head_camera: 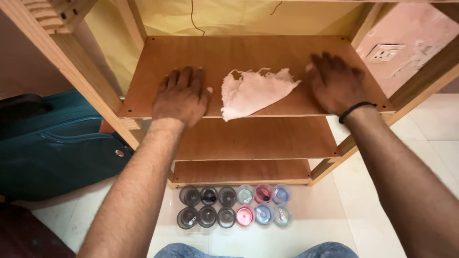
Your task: The person wipes the shelves of a wooden unit with a white cloth, then picks up small glass jars from the floor, wipes them, and places them on the shelves. The person handles the jars one at a time and arranges them on the middle shelf.
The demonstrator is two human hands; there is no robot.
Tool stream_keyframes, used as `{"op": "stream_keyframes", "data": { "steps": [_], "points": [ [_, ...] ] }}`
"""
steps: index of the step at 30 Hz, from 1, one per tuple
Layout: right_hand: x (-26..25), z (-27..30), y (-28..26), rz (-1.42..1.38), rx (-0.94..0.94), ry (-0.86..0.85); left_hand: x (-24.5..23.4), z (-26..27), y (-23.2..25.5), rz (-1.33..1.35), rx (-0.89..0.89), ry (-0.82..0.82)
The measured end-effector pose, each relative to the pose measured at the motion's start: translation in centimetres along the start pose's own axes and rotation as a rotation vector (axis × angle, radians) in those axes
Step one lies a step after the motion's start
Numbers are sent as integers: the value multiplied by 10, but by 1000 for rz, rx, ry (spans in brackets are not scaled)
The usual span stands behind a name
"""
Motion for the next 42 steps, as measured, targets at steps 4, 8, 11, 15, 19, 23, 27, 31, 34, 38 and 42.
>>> {"op": "stream_keyframes", "data": {
  "steps": [4, 8, 11, 15, 19, 23, 27, 31, 34, 38, 42],
  "points": [
    [22, -3, 10, 40, 92, -284, 5, -8, -7, 12, -24, -76],
    [24, -1, 12, 0, 87, -204, 4, -20, -17, 244, -68, -10],
    [24, -4, 13, 29, 93, -230, -4, -31, 6, 238, -26, 222],
    [24, -2, 12, 15, 91, -215, 29, -35, 94, 188, 336, 26],
    [18, -4, 10, 17, 79, -199, 62, -66, 141, 170, 400, -281],
    [19, -4, 8, 38, 96, -230, 83, -111, 145, 156, 427, -195],
    [17, -3, 9, 32, 71, -176, 106, -155, 140, 146, 324, -159],
    [16, -5, 9, 62, 69, -183, 110, -191, 129, 186, 194, -178],
    [17, -3, 9, 34, 76, -201, 106, -202, 113, 184, 142, -182],
    [17, -4, 11, -19, 90, -183, 94, -199, 71, 168, 50, -178],
    [17, -3, 11, -30, 106, -188, 74, -182, 17, 132, -56, -161]
  ]
}}
Point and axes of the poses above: each hand's wrist, its own z-axis away from the middle knuckle, its own x-axis out of the palm, y = z × x, the point moved 4 cm from there along -z, towards the middle knuckle, and after that the axes turned 5 degrees about z, right-handed, at the moved point
